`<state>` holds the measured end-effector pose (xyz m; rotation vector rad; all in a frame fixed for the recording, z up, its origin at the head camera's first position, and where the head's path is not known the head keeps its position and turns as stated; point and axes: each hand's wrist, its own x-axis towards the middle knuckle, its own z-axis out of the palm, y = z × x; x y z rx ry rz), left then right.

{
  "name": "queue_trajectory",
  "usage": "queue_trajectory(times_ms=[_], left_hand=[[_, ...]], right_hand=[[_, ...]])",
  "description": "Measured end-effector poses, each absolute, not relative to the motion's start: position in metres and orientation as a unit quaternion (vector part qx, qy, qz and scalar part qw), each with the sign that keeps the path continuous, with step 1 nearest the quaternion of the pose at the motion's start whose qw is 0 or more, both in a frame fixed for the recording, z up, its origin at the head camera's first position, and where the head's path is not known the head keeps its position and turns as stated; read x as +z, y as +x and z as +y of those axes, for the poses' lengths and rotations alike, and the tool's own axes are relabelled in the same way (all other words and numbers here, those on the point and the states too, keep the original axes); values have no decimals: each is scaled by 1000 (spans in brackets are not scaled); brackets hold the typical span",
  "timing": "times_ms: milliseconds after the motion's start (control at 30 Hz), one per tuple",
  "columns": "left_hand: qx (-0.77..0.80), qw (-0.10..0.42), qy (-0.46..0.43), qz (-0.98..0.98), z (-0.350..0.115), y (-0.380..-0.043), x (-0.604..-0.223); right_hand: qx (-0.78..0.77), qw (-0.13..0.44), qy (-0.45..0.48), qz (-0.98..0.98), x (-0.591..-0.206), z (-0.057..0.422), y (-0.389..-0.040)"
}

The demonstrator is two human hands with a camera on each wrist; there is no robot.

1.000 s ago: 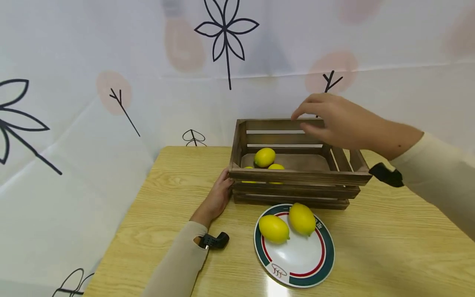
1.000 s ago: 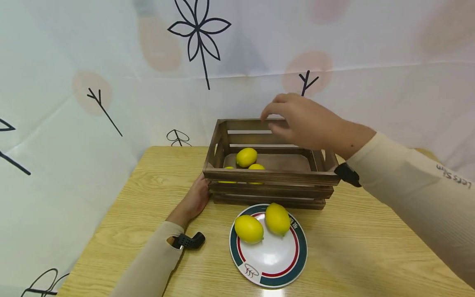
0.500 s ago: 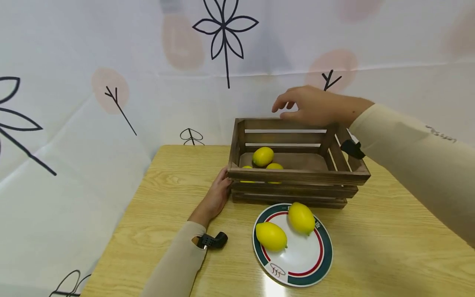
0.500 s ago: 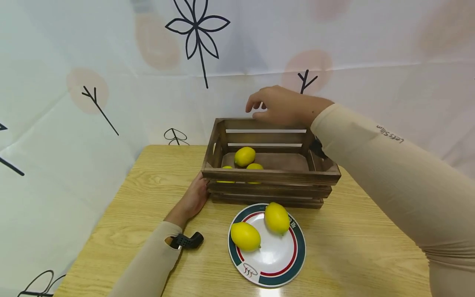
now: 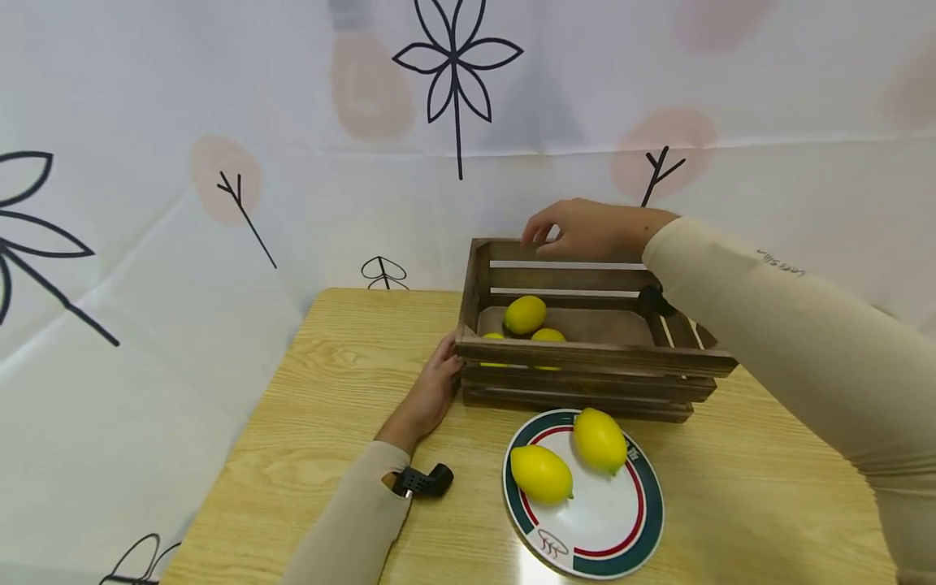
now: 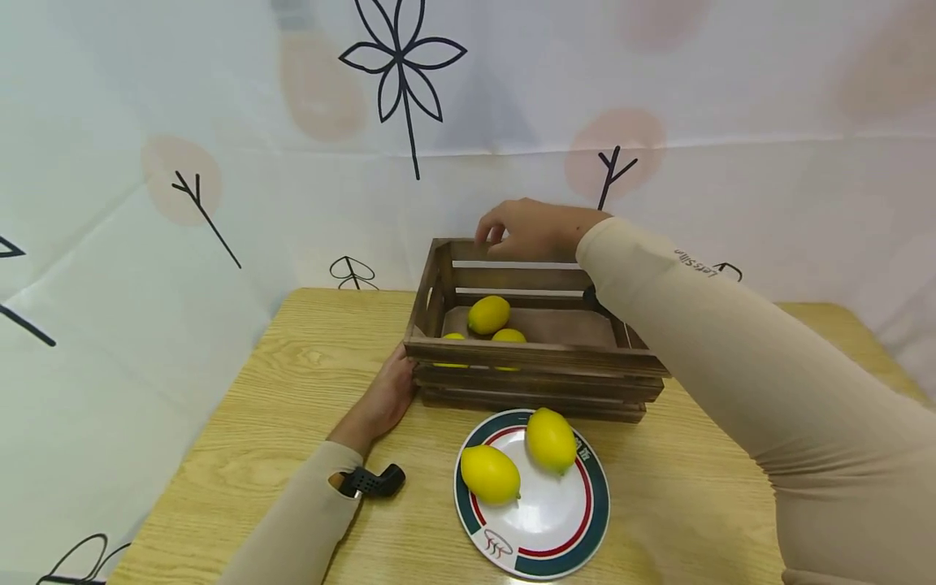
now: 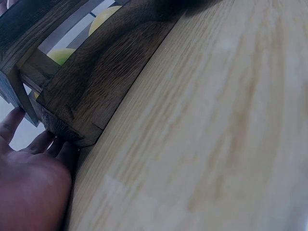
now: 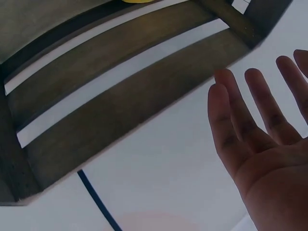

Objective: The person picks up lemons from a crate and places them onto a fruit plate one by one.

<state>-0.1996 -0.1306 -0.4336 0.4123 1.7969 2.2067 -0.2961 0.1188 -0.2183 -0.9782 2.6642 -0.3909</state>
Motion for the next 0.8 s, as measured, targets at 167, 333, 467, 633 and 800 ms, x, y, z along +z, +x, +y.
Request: queue_trajectory(times_ms=[167, 333, 467, 633, 800], left_hand=[[763, 134, 132, 618, -132, -198, -436], [765, 128, 133, 617, -133, -198, -437], [769, 125, 136, 612, -132, -199, -438], [770, 128, 137, 609, -132, -200, -438], [772, 127, 141, 607, -133, -202, -436]], right_hand=[[-160, 171, -334, 913, -235, 110, -307], [-176, 202, -342, 901, -250, 103, -317], [-188, 235, -343, 890, -260, 101, -322], [-190, 284, -329, 880, -267, 99, -326], [-177, 318, -312, 877, -273, 96, -331]])
